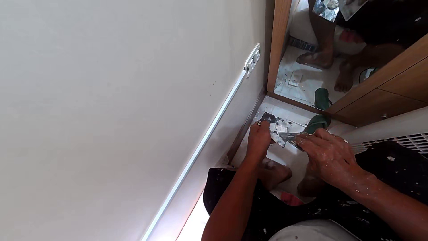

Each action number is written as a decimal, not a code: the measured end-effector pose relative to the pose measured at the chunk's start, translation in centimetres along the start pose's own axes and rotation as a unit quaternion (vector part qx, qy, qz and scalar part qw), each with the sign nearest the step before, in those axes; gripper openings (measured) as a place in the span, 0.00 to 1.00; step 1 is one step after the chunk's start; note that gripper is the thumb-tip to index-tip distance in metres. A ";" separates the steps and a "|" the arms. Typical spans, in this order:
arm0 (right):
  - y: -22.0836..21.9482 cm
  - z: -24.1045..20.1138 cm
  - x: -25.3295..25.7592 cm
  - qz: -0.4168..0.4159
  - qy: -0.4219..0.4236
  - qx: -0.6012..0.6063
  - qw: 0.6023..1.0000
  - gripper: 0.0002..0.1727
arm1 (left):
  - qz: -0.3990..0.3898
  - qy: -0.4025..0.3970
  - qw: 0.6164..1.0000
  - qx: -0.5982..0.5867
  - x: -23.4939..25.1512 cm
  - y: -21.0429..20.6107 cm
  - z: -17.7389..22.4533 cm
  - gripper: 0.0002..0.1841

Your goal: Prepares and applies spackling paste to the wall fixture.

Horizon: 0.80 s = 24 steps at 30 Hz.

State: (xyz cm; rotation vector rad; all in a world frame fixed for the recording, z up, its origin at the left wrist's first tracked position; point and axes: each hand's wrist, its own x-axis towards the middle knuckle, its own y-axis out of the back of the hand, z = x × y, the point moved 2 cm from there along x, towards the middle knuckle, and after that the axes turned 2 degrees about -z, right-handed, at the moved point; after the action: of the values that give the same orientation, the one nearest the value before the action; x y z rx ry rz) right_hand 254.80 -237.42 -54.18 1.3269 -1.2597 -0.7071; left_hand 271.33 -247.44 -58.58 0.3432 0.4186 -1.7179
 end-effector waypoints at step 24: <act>-16.0 17.1 6.4 -0.111 -0.464 0.418 0.773 0.16 | 0.085 0.149 0.985 -0.003 1.1 6.2 -0.9 0.16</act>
State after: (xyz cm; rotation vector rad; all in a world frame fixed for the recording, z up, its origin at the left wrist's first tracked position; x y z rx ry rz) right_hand 244.75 -251.62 -71.08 1.9528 -2.4408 -1.1012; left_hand 277.20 -249.00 -60.46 0.6190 0.5939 -1.5028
